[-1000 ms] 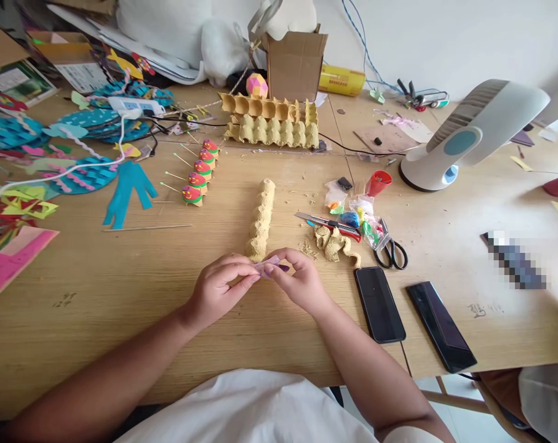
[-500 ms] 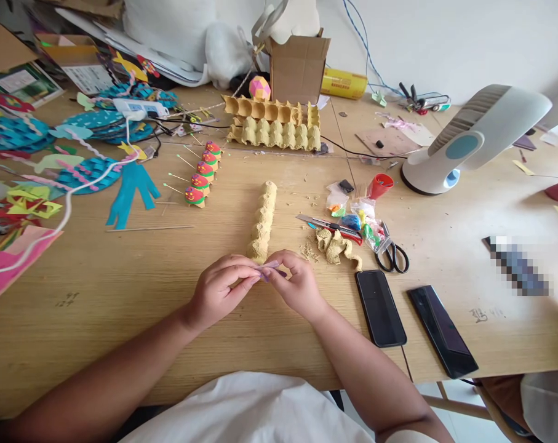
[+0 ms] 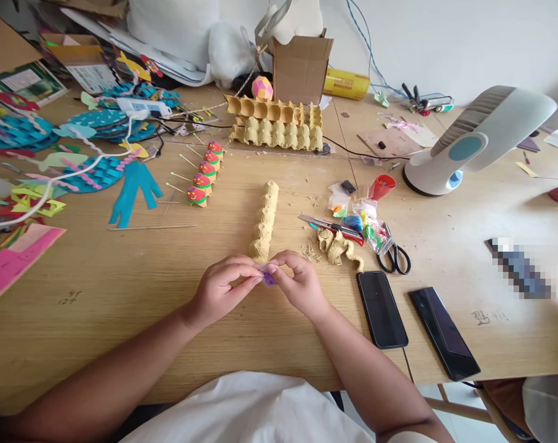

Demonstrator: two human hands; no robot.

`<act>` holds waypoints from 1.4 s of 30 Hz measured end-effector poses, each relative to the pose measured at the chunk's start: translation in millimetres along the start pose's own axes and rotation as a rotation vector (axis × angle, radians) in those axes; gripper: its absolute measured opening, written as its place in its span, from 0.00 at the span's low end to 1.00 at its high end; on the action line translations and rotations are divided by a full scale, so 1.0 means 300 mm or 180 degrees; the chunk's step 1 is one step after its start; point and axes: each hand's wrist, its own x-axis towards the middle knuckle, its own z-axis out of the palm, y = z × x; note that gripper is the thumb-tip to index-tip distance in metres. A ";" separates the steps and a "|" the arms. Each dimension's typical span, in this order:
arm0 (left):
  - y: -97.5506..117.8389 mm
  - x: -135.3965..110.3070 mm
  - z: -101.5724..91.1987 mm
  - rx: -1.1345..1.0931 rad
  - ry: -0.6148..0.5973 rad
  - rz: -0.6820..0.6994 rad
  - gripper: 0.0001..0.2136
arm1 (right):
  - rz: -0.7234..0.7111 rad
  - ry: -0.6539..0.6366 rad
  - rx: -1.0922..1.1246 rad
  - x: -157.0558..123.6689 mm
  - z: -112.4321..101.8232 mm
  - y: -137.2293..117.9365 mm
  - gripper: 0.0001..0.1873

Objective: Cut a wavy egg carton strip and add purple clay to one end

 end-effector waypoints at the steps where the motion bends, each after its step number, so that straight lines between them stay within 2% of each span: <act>1: -0.002 -0.002 0.001 -0.0036 0.0017 -0.0047 0.04 | 0.0058 0.0005 0.0009 -0.001 0.000 0.001 0.14; 3: -0.011 -0.007 0.002 -0.0144 0.0138 -0.0242 0.03 | 0.0148 0.0028 0.0014 0.001 -0.006 0.005 0.15; 6: -0.034 -0.007 0.000 -0.0452 0.0599 -0.0761 0.04 | 0.0183 0.0289 -0.0150 0.017 -0.042 0.018 0.13; 9: -0.057 0.001 -0.003 -0.0756 0.0974 -0.1325 0.09 | 0.0089 0.0611 -0.0811 0.043 -0.100 0.040 0.11; 12: -0.063 0.007 -0.003 -0.0878 0.0984 -0.1550 0.11 | 0.0099 0.0483 -0.1815 0.064 -0.141 0.052 0.12; 14: -0.057 0.005 0.000 -0.0905 0.0885 -0.1532 0.11 | -0.0149 0.0482 -0.2349 0.066 -0.146 0.043 0.14; 16: -0.046 0.001 0.003 -0.0958 0.0776 -0.1461 0.09 | -0.0502 0.0599 -0.2482 0.057 -0.129 0.018 0.13; 17: -0.041 -0.002 0.005 -0.1003 0.0728 -0.1415 0.08 | -0.0655 0.0605 -0.2342 0.048 -0.113 0.003 0.11; 19: -0.033 -0.008 0.009 -0.1090 0.0640 -0.1334 0.08 | -0.0740 0.0321 -0.1692 0.027 -0.072 -0.026 0.08; 23: -0.023 -0.017 0.015 -0.1015 0.0468 -0.1187 0.11 | -0.0112 -0.0334 -0.0040 -0.016 0.015 -0.048 0.15; 26: -0.014 -0.019 0.020 -0.0896 0.0423 -0.1043 0.11 | 0.0258 -0.0290 0.0684 -0.031 0.057 -0.039 0.16; 32: 0.001 -0.022 0.028 -0.1045 0.0350 -0.1032 0.09 | 0.0754 -0.0041 0.1334 -0.035 0.083 -0.019 0.13; 36: -0.005 -0.034 0.031 -0.1521 0.0117 -0.1280 0.16 | 0.0869 -0.0064 0.1711 -0.037 0.090 -0.011 0.14; 39: -0.007 -0.040 0.027 -0.1741 -0.0014 -0.1278 0.23 | 0.0977 -0.0111 0.1749 -0.034 0.087 -0.014 0.14; 42: -0.003 -0.034 0.012 -0.1415 0.0098 -0.1148 0.18 | 0.1119 -0.0044 0.1796 -0.028 0.081 -0.015 0.15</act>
